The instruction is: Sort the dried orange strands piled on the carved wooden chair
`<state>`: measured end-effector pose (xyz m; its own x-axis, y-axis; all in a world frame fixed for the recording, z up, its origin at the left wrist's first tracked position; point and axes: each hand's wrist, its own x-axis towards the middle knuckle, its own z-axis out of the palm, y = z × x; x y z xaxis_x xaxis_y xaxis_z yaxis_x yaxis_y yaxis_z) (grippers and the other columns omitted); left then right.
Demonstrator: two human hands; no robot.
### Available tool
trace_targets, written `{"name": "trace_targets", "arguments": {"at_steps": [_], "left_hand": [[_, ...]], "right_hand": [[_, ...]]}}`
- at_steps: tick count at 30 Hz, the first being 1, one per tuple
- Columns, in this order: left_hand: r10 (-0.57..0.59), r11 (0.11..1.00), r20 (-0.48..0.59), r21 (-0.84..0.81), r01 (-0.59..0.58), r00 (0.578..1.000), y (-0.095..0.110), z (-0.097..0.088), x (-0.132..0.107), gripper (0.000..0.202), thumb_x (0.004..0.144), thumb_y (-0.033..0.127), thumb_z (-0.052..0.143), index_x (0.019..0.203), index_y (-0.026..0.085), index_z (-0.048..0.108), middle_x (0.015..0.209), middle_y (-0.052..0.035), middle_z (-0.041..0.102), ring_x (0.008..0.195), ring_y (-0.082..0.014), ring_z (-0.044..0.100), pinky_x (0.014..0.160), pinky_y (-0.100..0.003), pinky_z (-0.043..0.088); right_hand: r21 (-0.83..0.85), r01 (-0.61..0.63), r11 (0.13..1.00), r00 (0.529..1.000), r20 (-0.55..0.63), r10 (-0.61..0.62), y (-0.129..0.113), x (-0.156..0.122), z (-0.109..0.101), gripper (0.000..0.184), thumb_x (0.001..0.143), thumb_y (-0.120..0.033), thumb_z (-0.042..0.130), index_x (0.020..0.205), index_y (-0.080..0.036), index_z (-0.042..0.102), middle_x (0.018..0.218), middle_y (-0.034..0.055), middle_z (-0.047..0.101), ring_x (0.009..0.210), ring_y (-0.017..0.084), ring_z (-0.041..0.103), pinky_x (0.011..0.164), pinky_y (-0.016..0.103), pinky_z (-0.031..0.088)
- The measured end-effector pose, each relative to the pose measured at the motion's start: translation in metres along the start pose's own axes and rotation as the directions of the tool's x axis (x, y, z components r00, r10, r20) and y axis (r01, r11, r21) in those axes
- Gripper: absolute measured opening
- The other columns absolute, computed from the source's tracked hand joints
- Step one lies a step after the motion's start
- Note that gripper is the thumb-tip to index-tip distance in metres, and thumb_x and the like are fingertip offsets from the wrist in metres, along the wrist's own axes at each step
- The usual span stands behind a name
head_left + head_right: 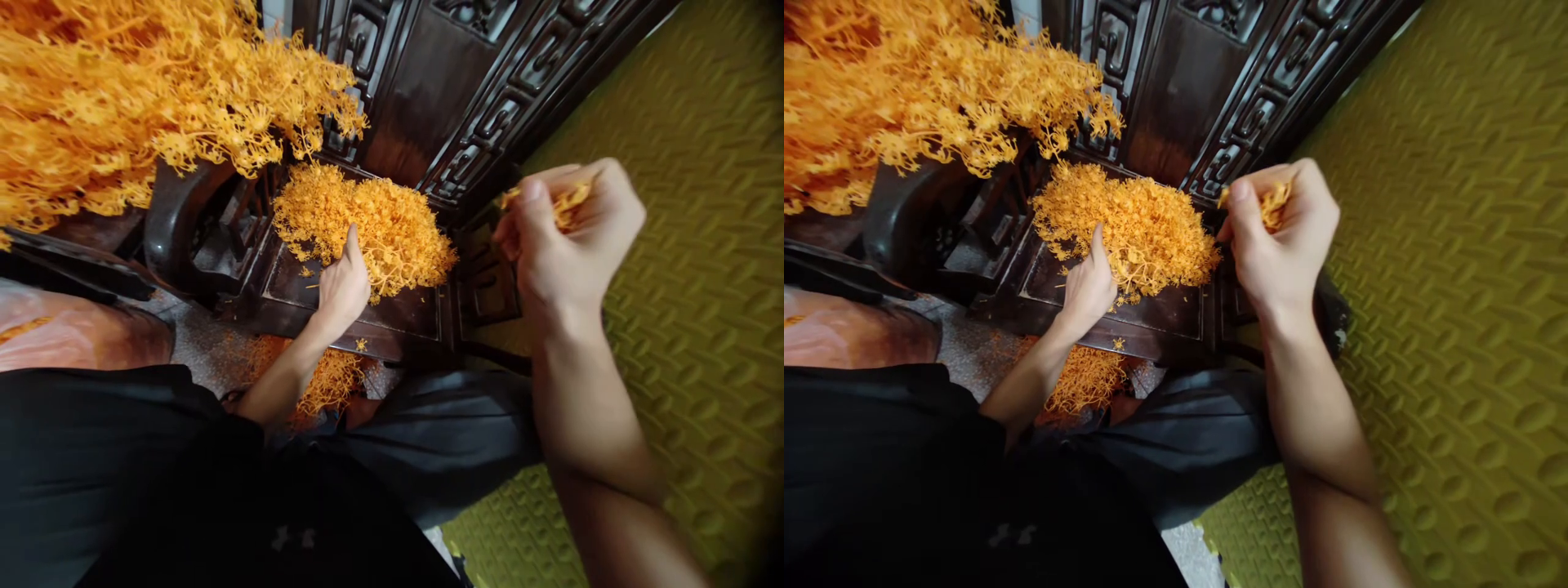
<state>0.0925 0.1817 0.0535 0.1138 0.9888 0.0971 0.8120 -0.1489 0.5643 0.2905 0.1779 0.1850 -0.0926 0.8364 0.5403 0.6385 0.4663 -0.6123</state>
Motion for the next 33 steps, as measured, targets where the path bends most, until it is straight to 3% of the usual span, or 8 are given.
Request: {"name": "trace_targets", "arguments": {"at_steps": [5,10,14,22,25,28,30,33], "left_hand": [[0.053,0.997,-0.003,0.059,-0.052,0.999,0.006,-0.002,-0.005,0.080,0.097,0.008,0.039,0.168,0.008,0.004,0.125,-0.0234,0.071,0.100,-0.0269,0.072,0.093,-0.043,0.058],[0.082,0.989,0.022,0.123,-0.084,0.996,0.013,-0.009,-0.009,0.081,0.098,0.010,0.040,0.168,0.009,-0.001,0.130,-0.0232,0.068,0.103,-0.0263,0.072,0.092,-0.041,0.059],[0.124,0.980,0.014,0.152,-0.125,0.992,0.016,-0.011,-0.012,0.076,0.099,0.011,0.038,0.167,0.006,0.004,0.135,-0.0247,0.065,0.107,-0.0268,0.071,0.091,-0.040,0.059],[0.156,0.976,0.051,0.149,-0.162,0.986,0.018,-0.013,-0.014,0.073,0.099,0.009,0.034,0.167,0.003,0.010,0.128,-0.0270,0.067,0.103,-0.0282,0.071,0.086,-0.041,0.059],[0.150,0.977,0.070,0.144,-0.159,0.986,0.012,-0.007,-0.012,0.076,0.098,0.009,0.036,0.167,0.003,0.006,0.126,-0.0281,0.067,0.099,-0.0288,0.072,0.085,-0.042,0.059],[0.111,0.980,0.090,0.153,-0.124,0.990,0.004,0.002,-0.008,0.082,0.094,0.006,0.038,0.166,0.002,-0.002,0.125,-0.0287,0.068,0.092,-0.0276,0.072,0.083,-0.043,0.059],[0.098,0.979,0.097,0.172,-0.114,0.990,0.000,0.006,-0.007,0.087,0.093,0.005,0.039,0.165,0.001,-0.009,0.124,-0.0279,0.069,0.091,-0.0254,0.072,0.083,-0.041,0.059],[0.119,0.972,0.078,0.193,-0.132,0.990,0.000,0.006,-0.007,0.091,0.093,0.006,0.041,0.163,0.001,-0.017,0.122,-0.0260,0.070,0.098,-0.0251,0.071,0.085,-0.038,0.059]], "right_hand": [[-0.112,-0.072,0.991,0.961,0.257,0.099,0.009,-0.006,0.005,0.016,0.086,-0.031,0.073,0.087,-0.020,0.063,0.095,0.0071,0.075,0.065,0.017,0.064,0.061,0.033,0.050],[-0.349,0.213,0.912,0.870,0.493,-0.014,0.002,-0.011,0.016,0.028,0.091,-0.041,0.072,0.108,-0.019,0.072,0.099,0.0083,0.075,0.086,0.023,0.069,0.075,0.035,0.049],[-0.594,0.415,0.689,0.798,0.601,0.037,-0.006,-0.014,0.027,0.035,0.094,-0.046,0.068,0.117,-0.019,0.072,0.104,0.0122,0.072,0.084,0.025,0.067,0.062,0.032,0.036],[-0.551,0.578,0.602,0.678,0.735,0.022,-0.006,-0.013,0.028,0.026,0.100,-0.026,0.051,0.105,-0.022,0.076,0.092,0.0092,0.067,0.075,0.021,0.060,0.056,0.033,0.025],[-0.509,0.494,0.705,0.778,0.621,-0.097,-0.004,-0.011,0.026,0.027,0.101,-0.030,0.050,0.087,-0.020,0.070,0.088,0.0087,0.066,0.076,0.022,0.060,0.059,0.034,0.036],[-0.348,0.273,0.897,0.962,0.085,-0.260,-0.004,-0.007,0.015,0.026,0.102,-0.043,0.052,0.089,-0.024,0.064,0.090,0.0078,0.066,0.083,0.024,0.063,0.071,0.040,0.048],[-0.164,0.142,0.976,0.953,-0.245,-0.180,-0.006,-0.005,0.006,0.023,0.102,-0.047,0.053,0.093,-0.027,0.060,0.103,0.0090,0.069,0.079,0.023,0.064,0.069,0.041,0.050],[0.103,-0.011,0.995,0.986,-0.163,0.028,-0.010,-0.010,0.001,0.020,0.098,-0.042,0.061,0.090,-0.026,0.054,0.116,0.0091,0.072,0.064,0.017,0.064,0.058,0.036,0.049]]}}
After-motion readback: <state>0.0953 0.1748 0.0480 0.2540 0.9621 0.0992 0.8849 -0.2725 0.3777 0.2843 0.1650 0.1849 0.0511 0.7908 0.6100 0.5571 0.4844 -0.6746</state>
